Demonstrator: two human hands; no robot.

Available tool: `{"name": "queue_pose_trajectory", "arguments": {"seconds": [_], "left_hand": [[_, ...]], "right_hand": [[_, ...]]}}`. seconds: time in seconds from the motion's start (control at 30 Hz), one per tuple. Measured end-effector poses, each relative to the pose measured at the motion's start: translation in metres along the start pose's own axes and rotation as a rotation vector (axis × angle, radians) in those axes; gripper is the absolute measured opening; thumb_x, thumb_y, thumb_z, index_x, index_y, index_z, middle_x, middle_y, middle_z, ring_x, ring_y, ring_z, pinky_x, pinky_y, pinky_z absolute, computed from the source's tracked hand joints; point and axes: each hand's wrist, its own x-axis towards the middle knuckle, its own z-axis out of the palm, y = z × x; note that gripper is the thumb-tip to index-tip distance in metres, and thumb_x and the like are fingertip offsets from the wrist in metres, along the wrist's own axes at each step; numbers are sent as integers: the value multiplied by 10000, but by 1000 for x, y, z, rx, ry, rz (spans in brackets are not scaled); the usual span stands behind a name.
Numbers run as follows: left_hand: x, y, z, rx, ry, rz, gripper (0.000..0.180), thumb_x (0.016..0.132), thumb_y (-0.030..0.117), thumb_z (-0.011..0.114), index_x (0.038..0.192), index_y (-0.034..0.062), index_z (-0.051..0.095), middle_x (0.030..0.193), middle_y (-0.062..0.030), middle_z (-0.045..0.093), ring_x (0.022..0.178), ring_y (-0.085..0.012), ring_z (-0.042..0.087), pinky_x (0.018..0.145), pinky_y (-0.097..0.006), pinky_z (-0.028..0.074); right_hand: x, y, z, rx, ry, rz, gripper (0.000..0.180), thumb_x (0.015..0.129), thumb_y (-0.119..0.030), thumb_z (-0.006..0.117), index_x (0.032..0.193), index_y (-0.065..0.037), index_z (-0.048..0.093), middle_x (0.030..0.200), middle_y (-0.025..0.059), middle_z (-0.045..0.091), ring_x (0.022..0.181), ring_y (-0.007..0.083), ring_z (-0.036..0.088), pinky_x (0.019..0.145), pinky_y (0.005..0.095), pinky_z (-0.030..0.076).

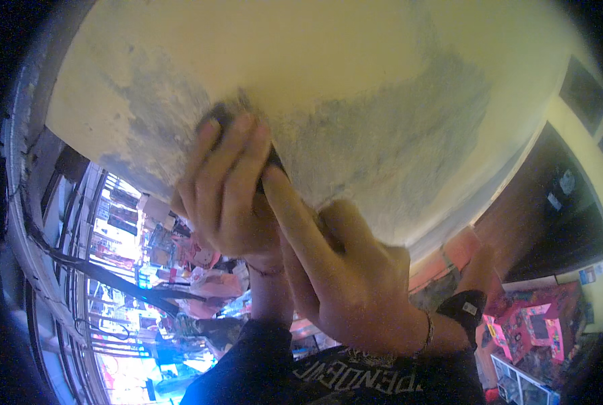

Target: The person uses a metal scraper to remove old paint or plaster from a large, curved, yellowish wall surface. They repeatedly scrape the wall with both hands, working on different sections to remove the loose material.

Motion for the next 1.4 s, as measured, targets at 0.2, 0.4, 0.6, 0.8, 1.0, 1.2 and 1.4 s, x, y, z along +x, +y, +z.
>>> {"name": "queue_pose_trajectory", "arguments": {"seconds": [0.2, 0.4, 0.6, 0.8, 1.0, 1.2, 1.4], "left_hand": [[2, -2, 2, 17, 2, -7, 215, 952, 295, 651, 1026, 212, 835, 1128, 82, 778, 1120, -141, 686, 906, -281, 383], [4, -3, 2, 23, -21, -30, 224, 938, 297, 654, 1038, 210, 833, 1115, 98, 777, 1122, -136, 684, 891, -283, 382], [7, -1, 3, 50, 37, 34, 221, 927, 284, 652, 1026, 200, 831, 1101, 99, 775, 1115, -148, 690, 894, -284, 385], [7, -2, 6, 2, 21, -5, 198, 914, 280, 678, 1022, 210, 829, 1103, 90, 775, 1128, -141, 683, 918, -287, 381], [11, -6, 5, 1, -3, -3, 201, 951, 315, 675, 991, 174, 813, 1045, 37, 790, 1078, -204, 709, 964, -318, 473], [13, -8, 4, 34, 45, 54, 201, 943, 315, 678, 969, 175, 820, 1052, 39, 789, 1075, -193, 710, 944, -309, 474], [14, -7, 4, 17, 51, 4, 222, 915, 277, 651, 1017, 196, 831, 1124, 79, 776, 1115, -144, 694, 902, -279, 383]], "right_hand": [[2, 2, 0, -13, -4, 23, 433, 928, -11, 674, 1360, -36, 677, 681, 53, 559, 461, 126, 466, 433, 310, 358], [5, -2, -6, 1, -14, 18, 416, 939, -13, 671, 1355, -28, 679, 679, 63, 556, 464, 116, 464, 436, 303, 351], [5, -2, -4, -20, -4, 17, 401, 953, -11, 659, 1354, -14, 674, 693, 75, 577, 482, 110, 474, 448, 309, 370], [7, -4, -7, -22, -46, 35, 390, 964, -5, 643, 1353, -5, 670, 694, 77, 581, 482, 111, 476, 450, 306, 372], [9, -8, -7, 10, -27, 60, 410, 957, -4, 655, 1366, -15, 665, 680, 66, 559, 470, 103, 450, 444, 304, 351], [12, -7, -5, -3, 9, -1, 417, 948, -6, 659, 1365, -16, 666, 661, 76, 547, 466, 106, 467, 441, 312, 357], [13, -9, -7, -26, -13, 15, 417, 951, -16, 662, 1369, -18, 662, 672, 83, 565, 468, 124, 470, 441, 317, 364]]}}
